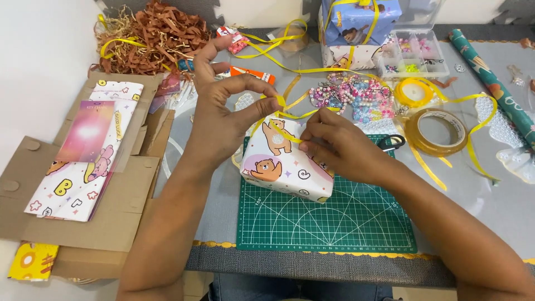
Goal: The person is wrapping a yellow ribbon around a small gift box and tying it into a decorative bow.
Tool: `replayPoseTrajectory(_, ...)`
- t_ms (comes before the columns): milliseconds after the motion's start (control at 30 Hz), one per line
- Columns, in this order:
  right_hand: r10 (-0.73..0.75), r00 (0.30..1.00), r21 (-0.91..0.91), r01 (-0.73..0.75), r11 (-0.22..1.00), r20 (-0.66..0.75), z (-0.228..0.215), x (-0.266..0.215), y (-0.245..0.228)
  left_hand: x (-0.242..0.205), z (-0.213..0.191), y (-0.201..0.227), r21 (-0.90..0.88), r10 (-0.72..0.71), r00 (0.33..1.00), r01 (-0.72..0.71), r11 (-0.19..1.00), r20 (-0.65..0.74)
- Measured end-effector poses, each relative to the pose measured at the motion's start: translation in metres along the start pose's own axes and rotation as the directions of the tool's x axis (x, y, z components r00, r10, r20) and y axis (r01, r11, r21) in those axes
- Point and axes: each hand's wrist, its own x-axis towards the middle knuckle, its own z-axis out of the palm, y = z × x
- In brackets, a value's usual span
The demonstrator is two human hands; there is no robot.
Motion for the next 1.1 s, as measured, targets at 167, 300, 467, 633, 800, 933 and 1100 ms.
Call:
replayPoseTrajectory(167,-0.007,0.999,-0.021,0.006,1.0,-0.048,0.001,0.001,-0.003,0.007,-0.006,-0.003,-0.06,0.123,0.99,-0.119,0.991,0.066)
replayPoseTrajectory(300,-0.017,0.998,-0.072,0.012,0.997,-0.067,0.006,0.002,-0.001,0.008,-0.005,-0.002,-0.113,-0.05,0.96,0.084,0.99,0.274)
replayPoseTrajectory(467,0.012,0.996,-0.218,-0.032,0.975,-0.093,0.008,0.001,0.004,0.006,-0.008,0.009,-0.228,-0.005,0.972,0.06,0.972,0.235)
replayPoseTrajectory(633,0.016,0.995,-0.167,-0.033,0.985,-0.102,0.008,0.002,0.006,0.016,-0.01,0.008,-0.284,0.046,0.997,-0.025,0.958,0.065)
replayPoseTrajectory(800,0.002,0.995,-0.134,-0.016,0.991,-0.102,0.009,0.001,0.007,0.01,-0.003,0.016,-0.464,0.013,0.993,0.045,0.885,0.121)
replayPoseTrajectory(933,-0.01,0.994,-0.117,-0.003,0.993,-0.109,0.015,0.005,0.003,0.006,0.018,0.008,-0.559,0.069,0.918,0.176,0.81,0.39)
replayPoseTrajectory(1100,0.109,0.968,-0.094,-0.133,0.987,-0.228,0.038,0.005,0.018,0.001,0.064,-0.012,-0.572,0.075,0.899,0.209,0.793,0.432)
